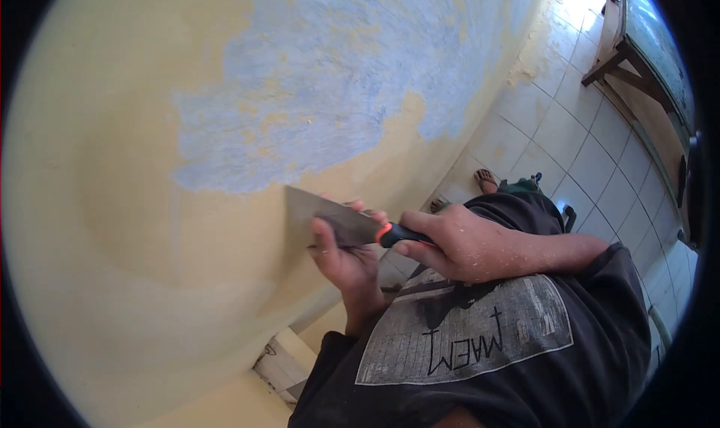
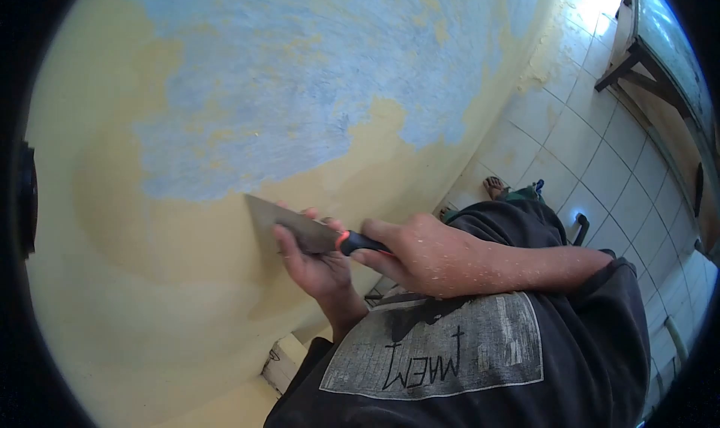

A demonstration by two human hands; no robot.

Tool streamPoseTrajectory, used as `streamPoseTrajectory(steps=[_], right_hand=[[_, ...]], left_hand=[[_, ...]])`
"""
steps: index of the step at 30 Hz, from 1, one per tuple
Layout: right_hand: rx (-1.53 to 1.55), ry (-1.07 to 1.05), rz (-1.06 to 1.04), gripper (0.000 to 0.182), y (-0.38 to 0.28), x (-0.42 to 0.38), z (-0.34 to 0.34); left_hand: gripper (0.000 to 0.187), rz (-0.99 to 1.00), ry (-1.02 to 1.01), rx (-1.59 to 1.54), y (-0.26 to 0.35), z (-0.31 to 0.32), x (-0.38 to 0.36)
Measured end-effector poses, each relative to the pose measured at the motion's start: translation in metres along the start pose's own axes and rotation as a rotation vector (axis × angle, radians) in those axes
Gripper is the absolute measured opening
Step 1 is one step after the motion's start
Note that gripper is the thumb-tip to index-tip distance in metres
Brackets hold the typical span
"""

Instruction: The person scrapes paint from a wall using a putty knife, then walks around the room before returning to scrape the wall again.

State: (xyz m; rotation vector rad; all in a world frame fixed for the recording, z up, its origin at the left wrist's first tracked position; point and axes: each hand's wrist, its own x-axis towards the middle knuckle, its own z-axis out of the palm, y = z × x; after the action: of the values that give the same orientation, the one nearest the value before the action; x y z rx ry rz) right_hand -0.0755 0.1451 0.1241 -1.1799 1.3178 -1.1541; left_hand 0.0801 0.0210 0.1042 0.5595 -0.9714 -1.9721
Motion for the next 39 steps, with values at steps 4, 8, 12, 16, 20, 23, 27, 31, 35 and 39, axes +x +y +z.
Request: streamPoseTrajectory(steps=[4, 8, 12, 16, 20, 23, 27, 31, 35, 39], right_hand=[[0.005, 0.031, 0.017, 0.025, 0.02, -0.008, -0.003], [-0.007, 0.055, -0.144, 0.026, 0.002, 0.002, 0.002], [-0.094, -0.037, -0.291, 0.026, -0.012, 0.004, -0.017], [-0.03, -0.05, -0.253, 0.031, 0.013, -0.004, -0.038], [0.095, 0.245, -0.09, 0.032, 0.003, -0.032, -0.071], [0.234, 0.425, -0.111, 0.038, 0.01, -0.031, -0.085], [0.559, 0.27, 0.016, 0.041, 0.069, -0.013, -0.092], [0.777, 0.427, 0.416, 0.034, 0.2, -0.032, -0.049], [0.97, 0.677, 0.694, 0.029, 0.325, -0.074, 0.026], [0.793, 0.61, 0.728, 0.033, 0.303, -0.076, 0.063]], left_hand=[[0.043, -0.021, 0.224, 0.161, -0.031, 0.006, 0.002], [0.048, 0.065, 0.139, 0.14, 0.008, 0.012, 0.0], [0.052, 0.246, 0.114, 0.128, 0.018, 0.031, -0.012], [0.054, 0.224, -0.034, 0.156, -0.009, 0.044, -0.013], [0.055, -0.029, -0.392, 0.246, -0.022, 0.033, -0.006], [0.054, -0.296, -0.5, 0.491, -0.031, -0.002, -0.013], [0.033, -0.433, -0.404, 0.599, -0.032, -0.02, -0.033], [0.041, -0.341, -0.357, 0.583, -0.002, -0.039, -0.056], [0.048, -0.294, -0.249, 0.531, 0.011, -0.079, -0.077], [0.041, -0.37, -0.184, 0.309, 0.007, -0.124, -0.097]])
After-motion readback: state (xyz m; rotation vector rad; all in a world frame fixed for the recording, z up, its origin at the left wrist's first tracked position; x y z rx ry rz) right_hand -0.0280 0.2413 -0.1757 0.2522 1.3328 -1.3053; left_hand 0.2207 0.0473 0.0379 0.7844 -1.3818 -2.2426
